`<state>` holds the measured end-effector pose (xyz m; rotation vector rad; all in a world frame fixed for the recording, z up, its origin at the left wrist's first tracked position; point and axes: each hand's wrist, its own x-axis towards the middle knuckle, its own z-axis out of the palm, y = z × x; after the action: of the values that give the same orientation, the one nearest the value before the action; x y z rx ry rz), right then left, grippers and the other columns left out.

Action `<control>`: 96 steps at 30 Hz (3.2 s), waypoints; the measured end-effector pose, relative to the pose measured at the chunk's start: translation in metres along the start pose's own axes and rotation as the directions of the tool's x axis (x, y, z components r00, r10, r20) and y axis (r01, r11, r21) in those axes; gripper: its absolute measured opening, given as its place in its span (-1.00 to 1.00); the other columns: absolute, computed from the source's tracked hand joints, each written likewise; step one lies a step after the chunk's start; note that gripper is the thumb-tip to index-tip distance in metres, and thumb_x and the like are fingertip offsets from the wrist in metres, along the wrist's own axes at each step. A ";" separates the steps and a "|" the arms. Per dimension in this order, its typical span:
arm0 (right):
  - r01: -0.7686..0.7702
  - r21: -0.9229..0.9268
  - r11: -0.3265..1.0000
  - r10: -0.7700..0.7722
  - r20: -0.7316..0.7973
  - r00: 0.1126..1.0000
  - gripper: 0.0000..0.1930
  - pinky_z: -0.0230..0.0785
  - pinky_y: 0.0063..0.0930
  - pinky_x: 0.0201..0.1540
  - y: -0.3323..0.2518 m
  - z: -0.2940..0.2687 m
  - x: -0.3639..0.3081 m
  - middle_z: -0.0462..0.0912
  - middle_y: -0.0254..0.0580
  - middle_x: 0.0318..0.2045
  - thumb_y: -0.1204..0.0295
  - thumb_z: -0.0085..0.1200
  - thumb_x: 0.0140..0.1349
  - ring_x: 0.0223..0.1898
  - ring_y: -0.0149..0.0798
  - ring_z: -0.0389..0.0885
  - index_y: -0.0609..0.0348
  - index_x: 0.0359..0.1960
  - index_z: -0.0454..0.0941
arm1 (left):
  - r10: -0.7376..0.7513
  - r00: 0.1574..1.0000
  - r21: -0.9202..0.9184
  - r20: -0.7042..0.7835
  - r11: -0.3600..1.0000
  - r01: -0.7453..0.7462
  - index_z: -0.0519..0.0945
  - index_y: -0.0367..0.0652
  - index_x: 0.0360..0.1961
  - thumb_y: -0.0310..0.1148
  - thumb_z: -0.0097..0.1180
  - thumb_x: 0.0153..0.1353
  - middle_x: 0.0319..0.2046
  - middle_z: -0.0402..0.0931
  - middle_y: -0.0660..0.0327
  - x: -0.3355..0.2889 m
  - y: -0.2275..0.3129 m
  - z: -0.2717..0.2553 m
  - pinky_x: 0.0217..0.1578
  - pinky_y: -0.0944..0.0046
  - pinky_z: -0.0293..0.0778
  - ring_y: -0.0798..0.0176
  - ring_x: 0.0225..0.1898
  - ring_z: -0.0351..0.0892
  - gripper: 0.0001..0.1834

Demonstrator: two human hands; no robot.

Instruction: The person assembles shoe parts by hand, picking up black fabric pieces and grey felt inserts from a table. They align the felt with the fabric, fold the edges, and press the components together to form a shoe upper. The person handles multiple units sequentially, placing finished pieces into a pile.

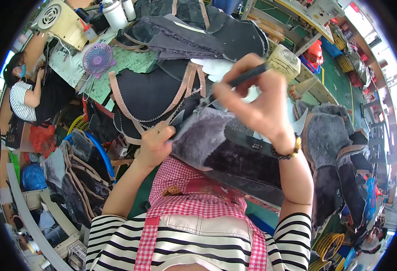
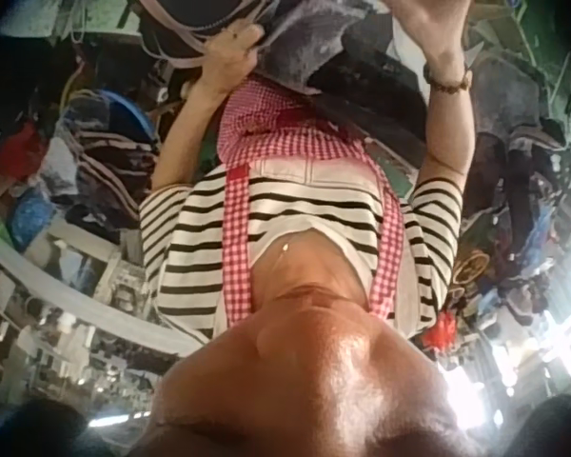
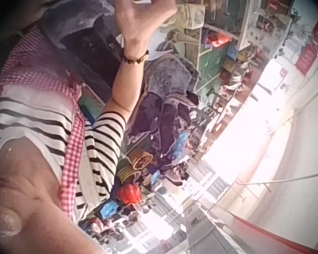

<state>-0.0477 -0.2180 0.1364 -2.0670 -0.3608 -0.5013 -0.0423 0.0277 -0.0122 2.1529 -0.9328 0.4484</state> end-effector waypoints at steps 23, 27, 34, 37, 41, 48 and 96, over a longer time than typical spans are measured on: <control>-0.237 0.325 0.916 0.125 0.330 0.936 -0.82 0.39 -0.69 -0.45 0.017 0.065 0.030 0.63 -0.30 -0.45 0.43 0.25 0.20 -0.50 -0.52 0.56 0.29 -0.28 0.59 | 0.006 0.983 -0.096 -0.182 0.995 -0.024 0.57 -0.26 -0.02 -0.53 0.16 -0.06 -0.02 0.52 -0.01 -0.033 0.052 0.046 -0.06 0.12 0.54 -0.04 -0.06 0.57 -0.53; -0.258 0.212 0.942 0.246 0.083 0.966 -0.84 0.35 -0.66 -0.51 0.016 0.038 0.015 0.61 -0.27 -0.52 0.47 0.22 0.21 -0.61 -0.49 0.53 0.32 -0.26 0.61 | -0.072 0.963 -0.391 -0.261 0.920 -0.037 0.57 -0.27 -0.05 -0.58 0.18 -0.03 -0.11 0.57 0.00 0.015 0.073 0.055 -0.12 0.16 0.57 -0.04 -0.11 0.62 -0.58; 0.015 0.263 0.965 0.137 -0.548 0.825 -0.79 0.39 -0.59 -0.41 0.041 -0.115 0.006 0.65 -0.25 -0.41 0.37 0.18 0.27 -0.46 -0.44 0.59 0.28 -0.20 0.59 | -0.237 0.958 -0.823 0.164 0.502 0.265 0.48 -0.32 -0.04 -0.53 0.18 0.13 -0.23 0.61 -0.04 0.124 0.094 0.079 -0.19 0.35 0.55 0.30 -0.19 0.66 -0.65; -0.205 0.112 0.972 0.233 -0.497 0.836 -0.79 0.41 -0.60 -0.38 0.055 -0.129 -0.017 0.65 -0.27 -0.42 0.37 0.20 0.25 -0.45 -0.46 0.60 0.26 -0.20 0.61 | 0.022 0.981 -0.636 0.195 0.764 0.109 0.45 -0.34 0.00 -0.25 0.25 0.15 -0.23 0.59 -0.15 0.111 0.106 0.127 -0.08 0.03 0.51 -0.14 -0.19 0.62 -0.51; -0.326 0.012 0.945 0.306 -0.380 0.873 -0.76 0.39 -0.64 -0.46 0.100 -0.130 -0.036 0.66 -0.30 -0.48 0.34 0.27 0.18 -0.51 -0.50 0.59 0.28 -0.25 0.65 | 0.213 0.903 -0.342 0.373 0.936 -0.079 0.47 -0.25 -0.01 -0.22 0.23 0.13 -0.16 0.53 -0.04 0.061 0.111 0.170 -0.07 0.05 0.46 -0.11 -0.06 0.53 -0.54; -0.387 -0.029 0.922 0.325 -0.489 0.810 -0.75 0.28 -0.68 -0.60 0.152 -0.109 -0.019 0.61 -0.36 -0.63 0.27 0.33 0.11 -0.67 -0.58 0.45 0.22 -0.34 0.70 | 0.269 0.907 0.130 0.325 0.937 -0.325 0.48 -0.26 -0.01 -0.24 0.20 0.10 -0.13 0.47 0.05 0.037 0.132 0.132 0.13 0.02 0.32 0.03 -0.02 0.45 -0.54; -0.396 -0.095 0.914 0.314 -0.453 0.834 -0.77 0.33 -0.60 -0.54 0.110 -0.132 -0.055 0.63 -0.40 -0.55 0.33 0.23 0.19 -0.59 -0.58 0.47 0.22 -0.22 0.67 | 0.287 0.883 -0.062 0.371 0.957 -0.285 0.52 -0.18 -0.05 -0.41 0.20 0.09 -0.02 0.40 0.08 0.018 0.085 0.091 0.20 -0.01 0.24 0.00 0.12 0.36 -0.64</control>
<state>-0.0746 -0.3907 0.0902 -2.0615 0.3462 -0.7603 -0.0904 -0.0886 -0.0212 2.1411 -1.4783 0.1676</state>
